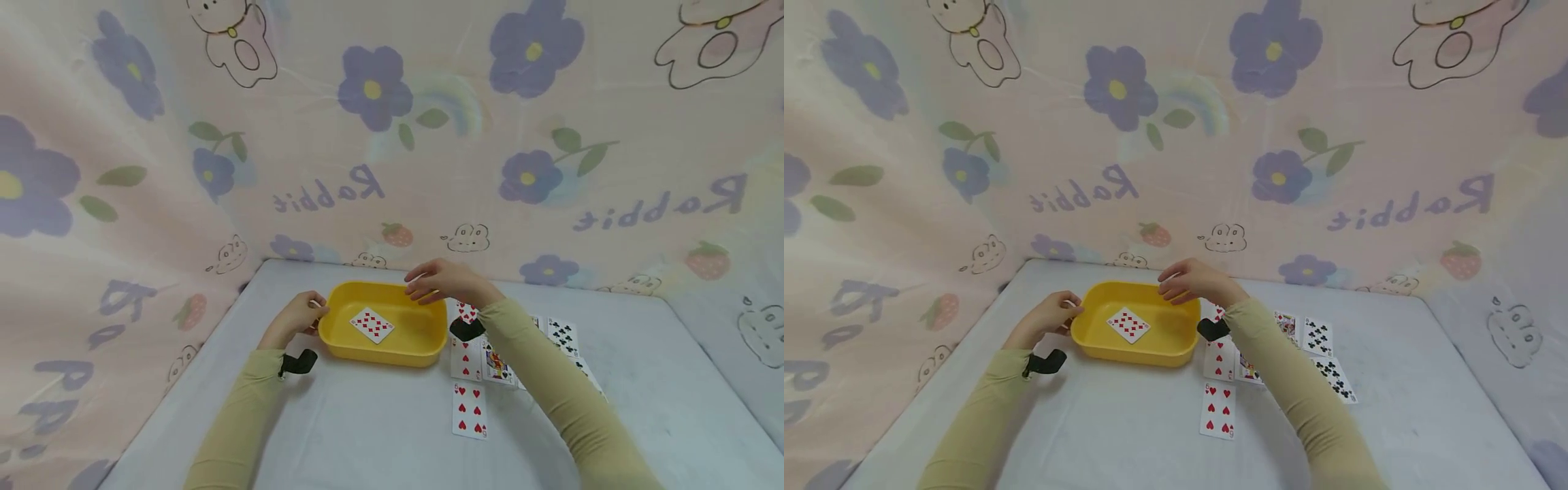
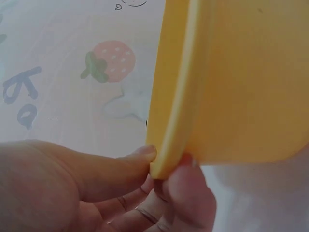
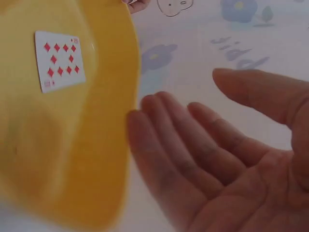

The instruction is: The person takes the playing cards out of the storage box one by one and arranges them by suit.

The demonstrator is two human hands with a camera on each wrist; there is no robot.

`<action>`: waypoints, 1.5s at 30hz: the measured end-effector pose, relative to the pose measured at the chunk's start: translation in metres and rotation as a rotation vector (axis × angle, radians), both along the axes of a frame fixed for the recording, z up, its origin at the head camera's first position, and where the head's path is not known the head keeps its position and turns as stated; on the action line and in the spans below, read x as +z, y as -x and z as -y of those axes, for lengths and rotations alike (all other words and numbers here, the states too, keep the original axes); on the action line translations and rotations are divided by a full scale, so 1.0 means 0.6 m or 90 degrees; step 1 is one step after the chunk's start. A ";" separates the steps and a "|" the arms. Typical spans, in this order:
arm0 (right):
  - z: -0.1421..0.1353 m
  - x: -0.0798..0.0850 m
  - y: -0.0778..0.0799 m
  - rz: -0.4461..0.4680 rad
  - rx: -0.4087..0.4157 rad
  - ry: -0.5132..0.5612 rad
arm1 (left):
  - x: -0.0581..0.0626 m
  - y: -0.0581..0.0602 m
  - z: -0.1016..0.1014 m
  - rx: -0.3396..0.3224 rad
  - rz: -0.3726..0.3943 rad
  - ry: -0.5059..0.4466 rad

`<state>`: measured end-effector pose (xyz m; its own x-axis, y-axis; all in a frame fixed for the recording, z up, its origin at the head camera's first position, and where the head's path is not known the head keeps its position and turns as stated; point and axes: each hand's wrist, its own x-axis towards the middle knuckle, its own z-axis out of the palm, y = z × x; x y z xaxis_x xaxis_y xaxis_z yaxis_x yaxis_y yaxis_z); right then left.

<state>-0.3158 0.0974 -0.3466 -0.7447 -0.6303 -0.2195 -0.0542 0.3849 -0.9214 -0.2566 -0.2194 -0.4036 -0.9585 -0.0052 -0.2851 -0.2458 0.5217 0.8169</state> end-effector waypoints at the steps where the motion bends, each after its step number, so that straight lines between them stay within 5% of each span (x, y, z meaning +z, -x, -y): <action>1: 0.009 -0.009 0.006 0.014 0.003 -0.001 | 0.000 0.000 -0.001 0.000 0.001 -0.001; 6: 0.052 -0.056 0.026 0.102 -0.014 -0.012 | 0.000 0.003 -0.003 -0.004 0.005 -0.002; 12: 0.087 -0.086 0.031 0.122 -0.046 -0.053 | 0.001 0.005 -0.004 -0.005 0.003 -0.002; 22: 0.141 -0.089 0.011 0.123 0.025 -0.082 | 0.002 0.003 -0.008 -0.006 -0.006 -0.011; 31: 0.172 -0.090 0.001 0.179 0.023 -0.066 | -0.010 0.007 0.001 0.015 0.001 0.005; 38: 0.189 -0.096 0.009 0.116 0.009 -0.103 | -0.006 0.002 0.001 0.021 -0.001 0.005; 45: 0.194 -0.102 0.019 0.099 0.055 -0.134 | -0.005 0.003 0.001 0.020 0.005 0.001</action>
